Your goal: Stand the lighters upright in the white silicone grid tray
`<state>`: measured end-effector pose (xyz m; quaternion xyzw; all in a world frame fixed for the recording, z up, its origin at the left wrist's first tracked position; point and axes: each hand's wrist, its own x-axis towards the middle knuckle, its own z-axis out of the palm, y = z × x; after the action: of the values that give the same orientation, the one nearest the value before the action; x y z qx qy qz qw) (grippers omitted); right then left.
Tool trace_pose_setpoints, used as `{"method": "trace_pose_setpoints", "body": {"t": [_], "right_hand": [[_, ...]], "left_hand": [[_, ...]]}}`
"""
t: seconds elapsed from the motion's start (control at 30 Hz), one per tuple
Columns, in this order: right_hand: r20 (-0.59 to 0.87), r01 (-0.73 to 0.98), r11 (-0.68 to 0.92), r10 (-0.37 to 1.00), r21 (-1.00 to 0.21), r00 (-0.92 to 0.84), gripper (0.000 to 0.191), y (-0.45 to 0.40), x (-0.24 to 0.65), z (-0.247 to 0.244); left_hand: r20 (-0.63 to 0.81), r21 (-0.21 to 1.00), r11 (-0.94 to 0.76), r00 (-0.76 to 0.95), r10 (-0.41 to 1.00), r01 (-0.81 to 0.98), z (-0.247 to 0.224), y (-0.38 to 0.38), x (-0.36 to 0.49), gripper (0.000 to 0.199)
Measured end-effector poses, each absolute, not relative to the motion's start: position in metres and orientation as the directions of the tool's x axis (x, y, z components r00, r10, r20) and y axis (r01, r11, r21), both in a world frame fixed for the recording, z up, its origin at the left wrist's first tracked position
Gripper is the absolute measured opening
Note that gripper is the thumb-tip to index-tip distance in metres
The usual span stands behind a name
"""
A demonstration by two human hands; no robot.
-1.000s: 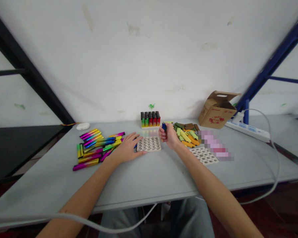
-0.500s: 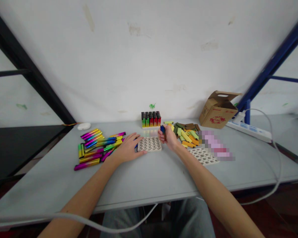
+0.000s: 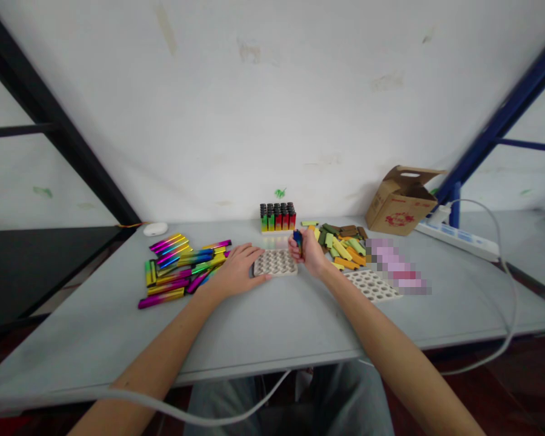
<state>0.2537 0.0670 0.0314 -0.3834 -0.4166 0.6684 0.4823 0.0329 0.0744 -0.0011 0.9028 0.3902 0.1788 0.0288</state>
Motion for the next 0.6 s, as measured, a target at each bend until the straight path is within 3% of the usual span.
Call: {"method": "trace_pose_setpoints", "body": {"t": [0.23, 0.33, 0.47, 0.6], "right_hand": [[-0.053, -0.364, -0.147, 0.965, -0.920, -0.255, 0.041, 0.061, 0.256, 0.037], [-0.012, -0.416, -0.091, 0.982, -0.905, -0.189, 0.030, 0.061, 0.258, 0.040], [0.020, -0.306, 0.029, 0.999, -0.952, 0.035, 0.018, 0.067, 0.260, 0.033], [0.102, -0.223, 0.116, 0.992, -0.968, 0.075, 0.021, 0.073, 0.263, 0.024]], "left_hand": [[0.298, 0.207, -0.698, 0.635, 0.712, 0.686, 0.002, 0.074, 0.033, 0.069], [0.288, 0.212, -0.697, 0.638, 0.714, 0.685, 0.003, 0.074, 0.033, 0.070], [0.308, 0.223, -0.698, 0.630, 0.713, 0.680, 0.002, 0.074, 0.033, 0.068], [0.305, 0.219, -0.698, 0.632, 0.712, 0.681, 0.001, 0.074, 0.033, 0.069]]}}
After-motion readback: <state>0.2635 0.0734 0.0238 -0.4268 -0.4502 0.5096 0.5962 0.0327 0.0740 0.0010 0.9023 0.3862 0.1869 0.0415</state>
